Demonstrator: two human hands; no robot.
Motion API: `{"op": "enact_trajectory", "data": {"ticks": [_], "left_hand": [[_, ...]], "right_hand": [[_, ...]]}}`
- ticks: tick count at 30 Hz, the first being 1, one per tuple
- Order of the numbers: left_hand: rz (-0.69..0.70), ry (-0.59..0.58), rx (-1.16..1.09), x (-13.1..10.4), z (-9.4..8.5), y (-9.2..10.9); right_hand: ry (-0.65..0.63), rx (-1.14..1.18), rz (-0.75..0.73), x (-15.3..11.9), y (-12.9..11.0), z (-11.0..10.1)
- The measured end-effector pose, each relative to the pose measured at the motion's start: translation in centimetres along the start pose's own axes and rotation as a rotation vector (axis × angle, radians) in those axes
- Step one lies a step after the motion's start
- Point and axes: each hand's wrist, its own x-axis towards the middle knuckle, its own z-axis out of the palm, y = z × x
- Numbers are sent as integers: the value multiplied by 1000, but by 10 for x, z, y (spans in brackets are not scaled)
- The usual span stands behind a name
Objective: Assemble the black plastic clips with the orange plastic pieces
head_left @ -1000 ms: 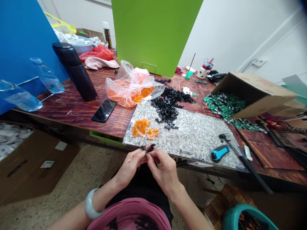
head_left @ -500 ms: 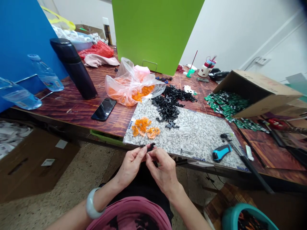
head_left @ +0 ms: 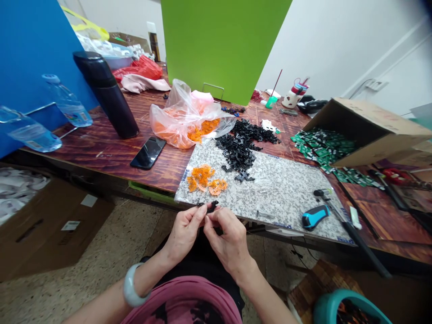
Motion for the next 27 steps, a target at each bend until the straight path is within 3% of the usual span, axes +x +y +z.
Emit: {"op": "enact_trajectory", "data": {"ticks": [9,20,27], "left_hand": [[52,3,116,2,-3,-4],[158,6,370,2,-6,-2],[208,-71,484,1,-13,-4]], "right_hand": [[1,-35,19,0,-3,1],[-218,125,382,6,-2,-14],[-311,52,400,10,10,-18]]}}
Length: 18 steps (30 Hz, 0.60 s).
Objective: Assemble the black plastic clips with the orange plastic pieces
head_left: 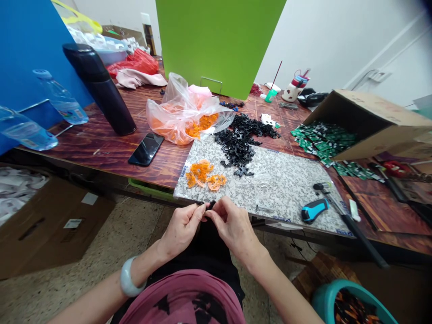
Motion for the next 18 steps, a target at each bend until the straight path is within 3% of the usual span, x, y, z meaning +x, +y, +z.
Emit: {"op": "enact_trajectory", "data": {"ticks": [11,14,18], "left_hand": [[49,-207,94,-5,-11,2],[56,-284,149,-5,-17,6],[61,-388,123,-7,-24,15]], "right_hand": [[-197,-231,-188,7,2,-14],[-247,-348,-343,7,3,-21],[-235,-579,-676,8,7,-31]]}}
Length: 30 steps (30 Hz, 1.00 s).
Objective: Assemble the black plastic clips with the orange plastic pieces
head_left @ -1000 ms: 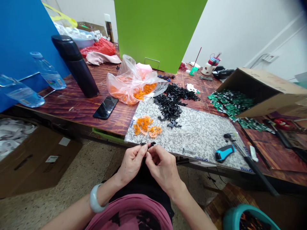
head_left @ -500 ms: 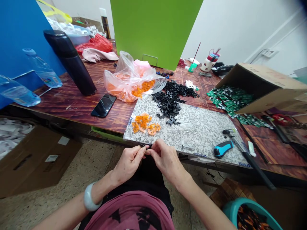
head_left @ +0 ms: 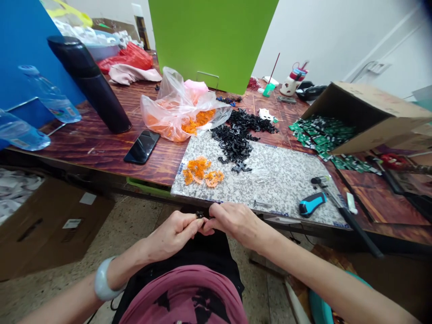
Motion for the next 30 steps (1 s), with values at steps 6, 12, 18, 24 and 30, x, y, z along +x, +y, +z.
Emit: {"op": "enact_trajectory", "data": {"ticks": [6,12,18,24,30], "left_hand": [[-65,-156,-186,1,-1,0],[-161,-67,-445,8,7,-22],[-203,8,-456,10,6,-25],[-174,-12,-449,12,8,-26],[-141,-14,-449,12,10,-28]], "right_hand": [[101,23,-117,-9,10,13],[336,418,254,-21,7,40],[367,698,462,-26,-6,42],[327,746,528,-26,-9,39],[309,724,490,-26,-11,39]]}}
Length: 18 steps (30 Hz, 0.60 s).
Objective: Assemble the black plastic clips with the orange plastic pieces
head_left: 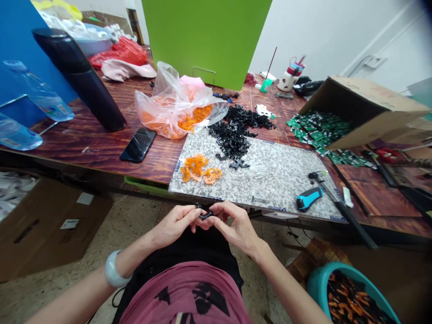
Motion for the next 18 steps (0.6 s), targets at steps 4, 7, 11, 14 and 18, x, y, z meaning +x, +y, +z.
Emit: {"op": "enact_trajectory", "data": {"ticks": [4,7,11,14,18], "left_hand": [[8,14,17,0,1,1],[12,16,32,-1,2,3],[11,16,47,-1,3,4],[9,14,43,-1,3,4],[1,23,4,-2,3,3]], "right_hand": [[15,8,-4,0,1,1],[19,5,-3,0,1,3],[12,16,4,0,1,4],[6,17,11,1,0,5],[4,1,-2,2,1,6]]}}
